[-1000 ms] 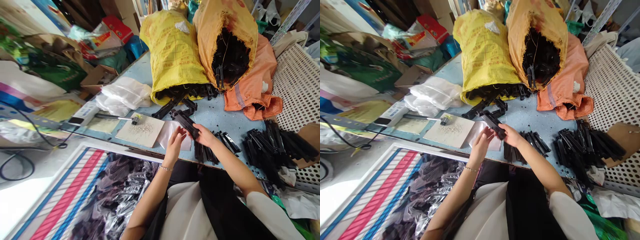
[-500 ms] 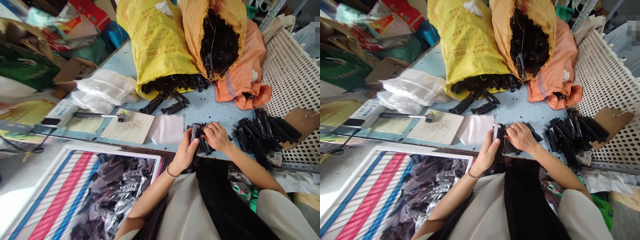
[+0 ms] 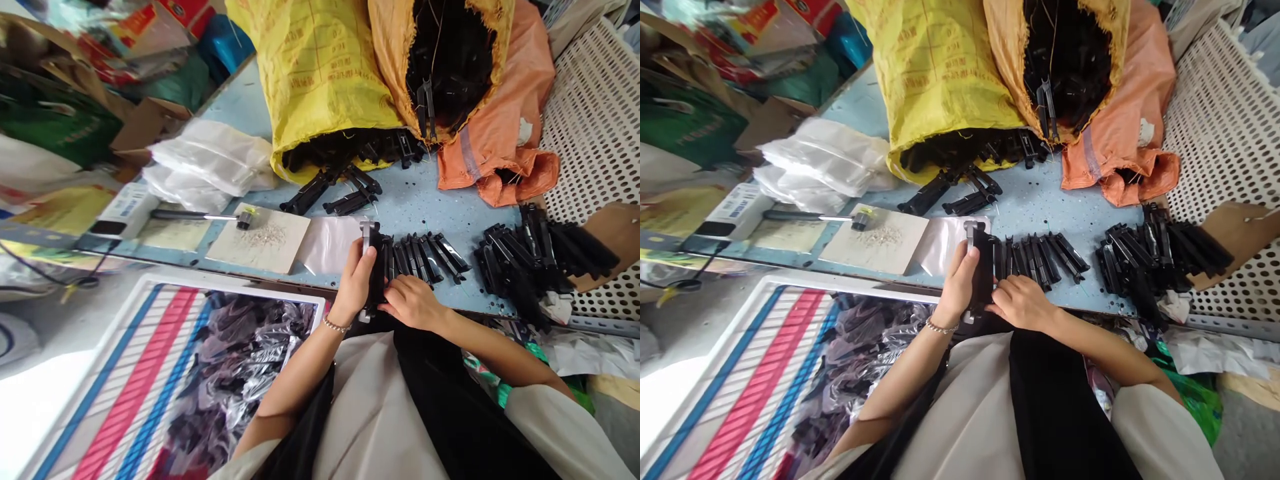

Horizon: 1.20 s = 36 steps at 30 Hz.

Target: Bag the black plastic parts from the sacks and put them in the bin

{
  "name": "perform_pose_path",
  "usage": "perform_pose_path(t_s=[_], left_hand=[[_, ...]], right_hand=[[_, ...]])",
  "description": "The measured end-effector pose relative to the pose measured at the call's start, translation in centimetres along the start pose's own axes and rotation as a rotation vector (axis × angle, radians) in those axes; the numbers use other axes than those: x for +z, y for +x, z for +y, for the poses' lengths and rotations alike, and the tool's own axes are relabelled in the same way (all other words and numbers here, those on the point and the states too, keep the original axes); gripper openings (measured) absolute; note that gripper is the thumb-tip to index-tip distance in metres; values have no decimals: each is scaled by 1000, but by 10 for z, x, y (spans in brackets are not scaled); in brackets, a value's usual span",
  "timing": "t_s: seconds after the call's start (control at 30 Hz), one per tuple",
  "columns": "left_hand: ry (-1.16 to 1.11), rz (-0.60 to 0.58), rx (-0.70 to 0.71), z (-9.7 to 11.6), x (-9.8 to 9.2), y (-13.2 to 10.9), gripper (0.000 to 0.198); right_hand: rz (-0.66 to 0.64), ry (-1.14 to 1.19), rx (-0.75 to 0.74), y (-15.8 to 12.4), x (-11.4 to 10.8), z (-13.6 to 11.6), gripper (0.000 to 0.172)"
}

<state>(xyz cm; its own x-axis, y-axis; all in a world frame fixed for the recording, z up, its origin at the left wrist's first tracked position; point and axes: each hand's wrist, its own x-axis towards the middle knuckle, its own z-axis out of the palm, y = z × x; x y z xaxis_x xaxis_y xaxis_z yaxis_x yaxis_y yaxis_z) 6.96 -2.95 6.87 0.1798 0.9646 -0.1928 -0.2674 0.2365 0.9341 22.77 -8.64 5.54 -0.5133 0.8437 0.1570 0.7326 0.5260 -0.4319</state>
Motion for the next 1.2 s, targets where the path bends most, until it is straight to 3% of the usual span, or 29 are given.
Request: perform_pose_path(t_s=[0.1,0.23,0.3,0.37,0.47,0.57,0.63,0.7,0.8,0.9,1.07,1.2], left_hand=[[-52,57,-2,-14,-2,-3,42],[-40,189,-22,-36,-11,-10,45],[1,220,-7,-42,-15,-12,47],[98,142,60,-45,-19,-8,50],[382,24,219,-50,-30,13,51],[878,113,346,-60,-48,39,41],[1200,121,353,-66,-63,50,27],[1347,44,319,-68,-77,53,16],[1202,-12,244,-64,-98,52,19],[882,89,119,-54,-111,53,19],[368,197,-9,-40,-111,62,30],[273,174,-87,-34,-107,63,30]], right_hand=[[-8,13,79,-7,16,-2,28],[-50,354,325,-6,18,-13,24],[-27,590,391,-3,17,-18,43],[25,796,457,0,19,-18,52],[182,1023,607,-1,23,-7,43],[345,1241,686,-7,22,6,40],[390,1345,712,-12,19,11,35],[405,1409,748,-16,16,13,32],[410,1496,783,-18,16,10,30],[435,1537,774,-12,19,9,28],[401,1566,697,17,16,10,29],[324,1650,668,44,12,10,31]])
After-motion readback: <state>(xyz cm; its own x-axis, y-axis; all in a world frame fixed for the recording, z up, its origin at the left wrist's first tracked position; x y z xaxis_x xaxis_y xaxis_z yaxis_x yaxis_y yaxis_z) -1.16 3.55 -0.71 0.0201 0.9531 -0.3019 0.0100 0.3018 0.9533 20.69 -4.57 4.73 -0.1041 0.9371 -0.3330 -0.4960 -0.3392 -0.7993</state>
